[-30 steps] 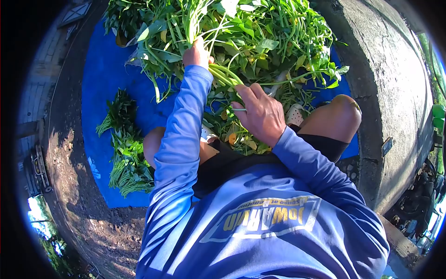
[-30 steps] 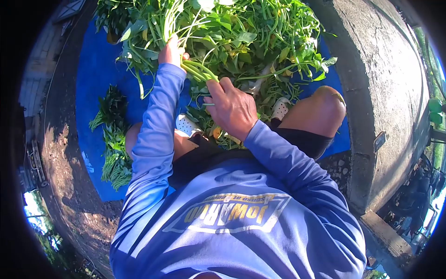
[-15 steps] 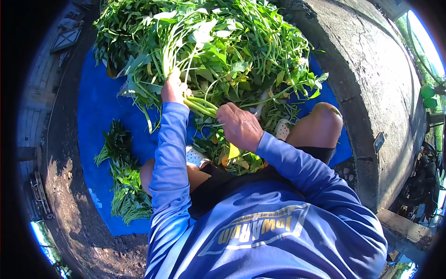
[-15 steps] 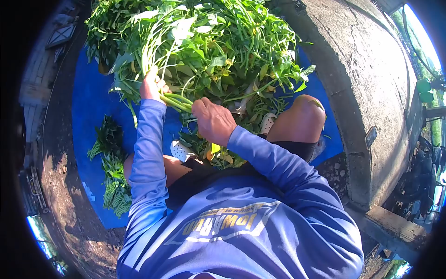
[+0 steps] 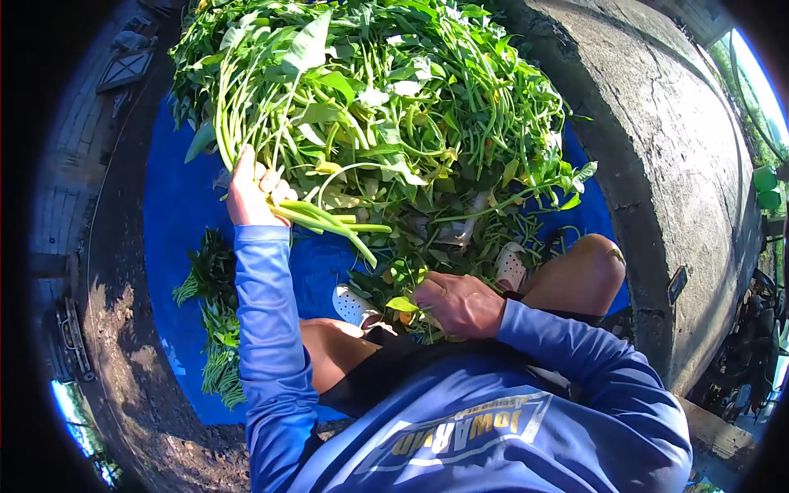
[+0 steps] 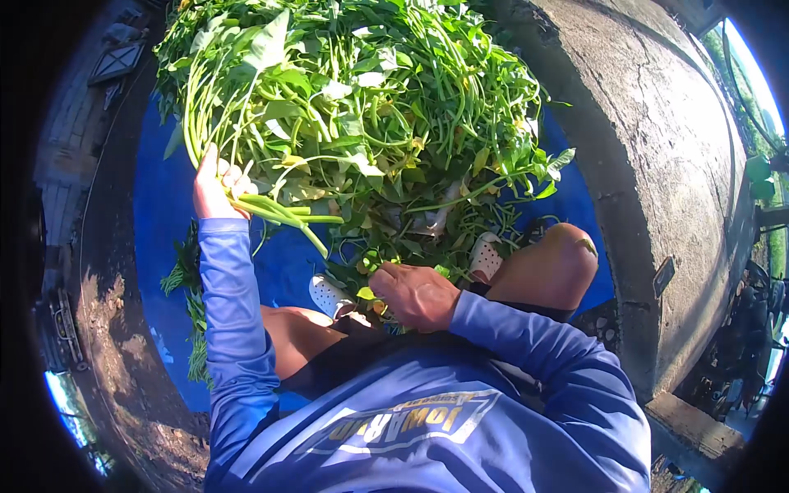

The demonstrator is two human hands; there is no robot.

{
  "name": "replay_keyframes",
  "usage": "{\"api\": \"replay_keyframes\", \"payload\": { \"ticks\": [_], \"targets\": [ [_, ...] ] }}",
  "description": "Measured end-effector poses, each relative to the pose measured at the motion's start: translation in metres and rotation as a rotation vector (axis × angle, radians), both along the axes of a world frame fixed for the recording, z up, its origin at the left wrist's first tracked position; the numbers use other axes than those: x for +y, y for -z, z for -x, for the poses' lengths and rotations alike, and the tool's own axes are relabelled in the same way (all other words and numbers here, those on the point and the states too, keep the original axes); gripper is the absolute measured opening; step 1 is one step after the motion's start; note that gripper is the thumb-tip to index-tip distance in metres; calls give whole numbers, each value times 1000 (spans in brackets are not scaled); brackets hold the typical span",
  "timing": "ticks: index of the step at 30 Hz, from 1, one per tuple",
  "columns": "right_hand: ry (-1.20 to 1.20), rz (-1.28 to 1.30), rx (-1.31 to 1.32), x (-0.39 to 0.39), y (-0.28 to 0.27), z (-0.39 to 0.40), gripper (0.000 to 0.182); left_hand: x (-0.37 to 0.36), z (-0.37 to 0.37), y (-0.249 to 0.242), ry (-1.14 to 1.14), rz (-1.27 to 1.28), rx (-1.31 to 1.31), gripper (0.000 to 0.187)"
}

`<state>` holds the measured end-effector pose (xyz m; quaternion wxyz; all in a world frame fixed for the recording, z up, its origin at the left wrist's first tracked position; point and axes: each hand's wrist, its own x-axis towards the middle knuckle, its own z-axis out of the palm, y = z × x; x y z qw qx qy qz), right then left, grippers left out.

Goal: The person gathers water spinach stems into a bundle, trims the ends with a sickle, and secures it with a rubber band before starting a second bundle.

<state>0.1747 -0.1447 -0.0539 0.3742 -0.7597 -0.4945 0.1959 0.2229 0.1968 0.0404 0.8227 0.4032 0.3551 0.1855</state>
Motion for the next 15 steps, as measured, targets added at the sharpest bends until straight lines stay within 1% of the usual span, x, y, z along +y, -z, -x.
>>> {"api": "replay_keyframes", "payload": {
  "ticks": [2,3,4,5,7,8,9,10,11,12,14,15],
  "targets": [
    [-33,209,151,-10,36,-15,34,13,5,7,-3,0,-37,53],
    [-169,358,14,-16,51,-32,49,16,7,10,-28,4,-21,53],
    [-88,508,-111,-16,12,-39,60,16,7,13,-76,16,-19,53],
    [-70,271,4,-5,21,-66,66,19,7,15,-69,35,-43,54],
    [240,29,352,38,-31,-108,59,26,12,13,-74,56,-74,54],
    [421,-135,248,62,-32,-129,48,28,13,9,-79,61,-86,54],
    [552,-235,98,84,-30,-153,38,31,13,5,-81,64,-102,55],
    [647,-317,-150,108,-13,-181,34,32,13,2,-108,43,-115,55],
    [694,-365,-335,131,-10,-199,30,34,16,0,-137,21,-130,55],
    [670,-396,-455,155,-2,-219,30,38,20,-4,-171,-7,-148,56],
    [588,-416,-252,200,-19,-225,35,47,32,-8,-229,-29,-176,53],
    [616,-339,-254,222,-22,-223,42,52,39,-12,-279,-49,-175,52]
  ]
}}
